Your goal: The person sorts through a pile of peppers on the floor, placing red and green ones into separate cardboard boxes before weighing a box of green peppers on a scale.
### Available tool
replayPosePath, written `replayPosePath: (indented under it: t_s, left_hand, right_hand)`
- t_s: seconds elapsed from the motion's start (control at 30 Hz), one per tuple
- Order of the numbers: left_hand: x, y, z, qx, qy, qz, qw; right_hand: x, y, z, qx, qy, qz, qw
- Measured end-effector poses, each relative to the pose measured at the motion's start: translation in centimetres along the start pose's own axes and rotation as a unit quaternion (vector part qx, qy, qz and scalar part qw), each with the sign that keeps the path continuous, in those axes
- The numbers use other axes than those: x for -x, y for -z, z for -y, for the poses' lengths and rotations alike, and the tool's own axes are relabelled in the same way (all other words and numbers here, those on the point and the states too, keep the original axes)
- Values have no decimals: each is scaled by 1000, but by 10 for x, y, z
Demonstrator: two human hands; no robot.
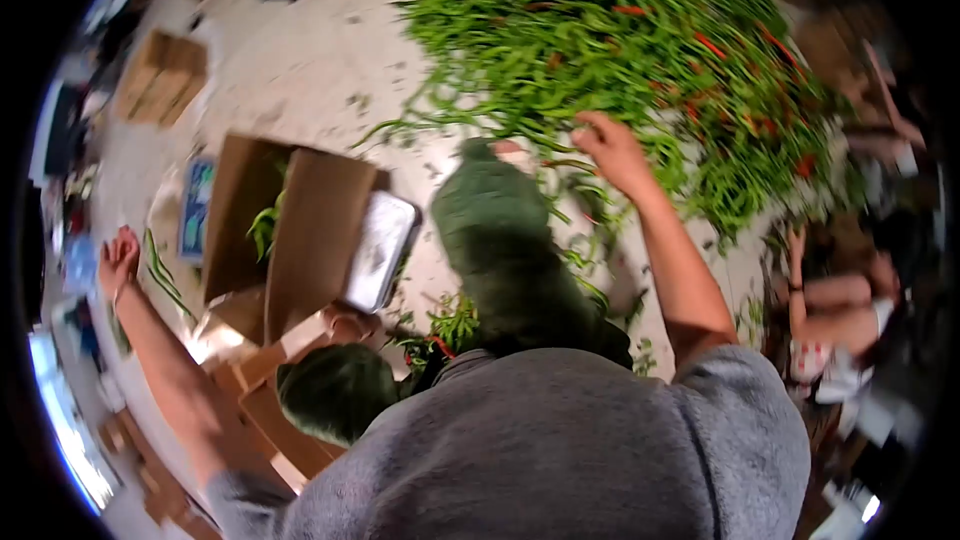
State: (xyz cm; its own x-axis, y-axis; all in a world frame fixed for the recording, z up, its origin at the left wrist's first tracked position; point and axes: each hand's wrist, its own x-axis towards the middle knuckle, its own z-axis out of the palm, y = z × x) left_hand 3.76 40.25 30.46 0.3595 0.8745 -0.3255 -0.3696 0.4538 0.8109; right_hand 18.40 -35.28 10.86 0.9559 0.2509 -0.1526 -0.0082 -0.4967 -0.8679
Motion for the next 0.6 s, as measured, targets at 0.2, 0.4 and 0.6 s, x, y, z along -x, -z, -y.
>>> replayPosePath:
  t_s: [0.2, 0.4, 0.6]
  left_hand:
    - [161, -67, 155, -56, 140, 313, 938]
    - [260, -68, 287, -138, 314, 388, 856]
    - [285, -42, 366, -185, 445, 270, 834]
  right_hand:
    - [32, 3, -116, -32, -230, 66, 970]
    - [-54, 24, -150, -142, -244, -12, 959]
    - [-194, 22, -216, -26, -282, -225, 932]
